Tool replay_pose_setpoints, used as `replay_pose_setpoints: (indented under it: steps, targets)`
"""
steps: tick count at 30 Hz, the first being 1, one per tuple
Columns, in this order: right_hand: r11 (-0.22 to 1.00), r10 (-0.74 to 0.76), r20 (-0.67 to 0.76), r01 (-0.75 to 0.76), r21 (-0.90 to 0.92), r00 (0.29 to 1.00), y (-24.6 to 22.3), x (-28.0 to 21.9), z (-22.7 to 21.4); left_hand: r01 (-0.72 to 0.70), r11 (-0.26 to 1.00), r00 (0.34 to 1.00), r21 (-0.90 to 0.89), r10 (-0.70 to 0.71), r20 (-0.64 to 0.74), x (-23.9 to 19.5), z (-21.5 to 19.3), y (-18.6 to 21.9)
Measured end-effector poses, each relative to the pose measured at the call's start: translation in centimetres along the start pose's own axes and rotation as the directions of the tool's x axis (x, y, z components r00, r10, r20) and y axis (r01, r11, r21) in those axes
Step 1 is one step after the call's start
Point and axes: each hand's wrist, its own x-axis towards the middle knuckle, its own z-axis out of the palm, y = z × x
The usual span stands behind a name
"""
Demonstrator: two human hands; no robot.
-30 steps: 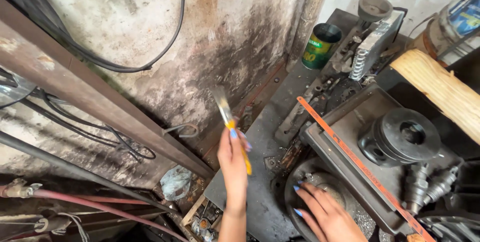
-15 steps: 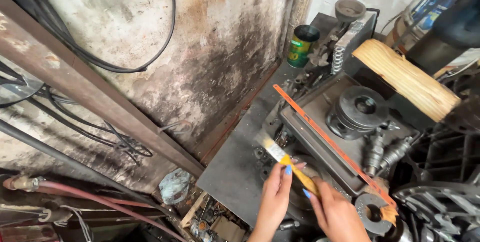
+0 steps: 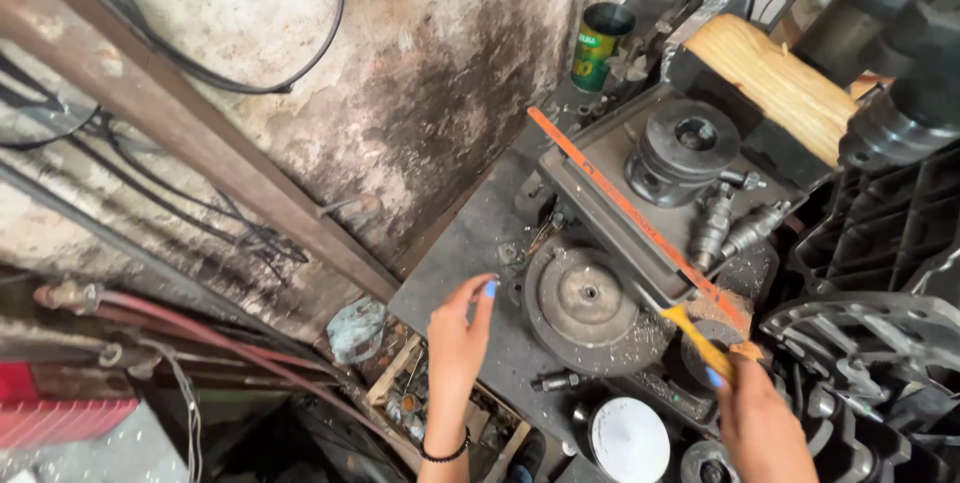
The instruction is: Cleaning a motorcycle piston using a brush and a bench grinder
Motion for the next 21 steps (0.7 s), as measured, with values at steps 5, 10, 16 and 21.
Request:
replay_pose_setpoints:
  steps: [5, 10, 16, 21]
  targets:
    - [0.998, 0.066, -0.066, -0.066, 0.001, 0.996, 3.7, -2.2, 0.4, 0.040, 0.999, 0.996, -0.033, -0.043, -0.084, -2.1, 0.5, -1.3]
    - [1.000, 0.008, -0.156, -0.003, 0.028, 0.988, 7.3, -4.0, 2.3, 0.036, 0.999, 0.995, -0.031, -0.039, -0.092, -4.2, 2.0, -1.5]
    - [0.991, -0.081, -0.153, 0.096, 0.092, 0.985, 5.7, -5.8, 1.4, -0.052, 0.997, 0.998, -0.063, 0.050, -0.041, -4.5, 4.2, -0.2]
    - [0.930, -0.313, -0.158, 0.336, 0.150, 0.936, 2.3, -3.5, 2.2, -0.073, 0.988, 0.997, -0.137, 0.073, -0.005, -4.1, 4.6, 2.5]
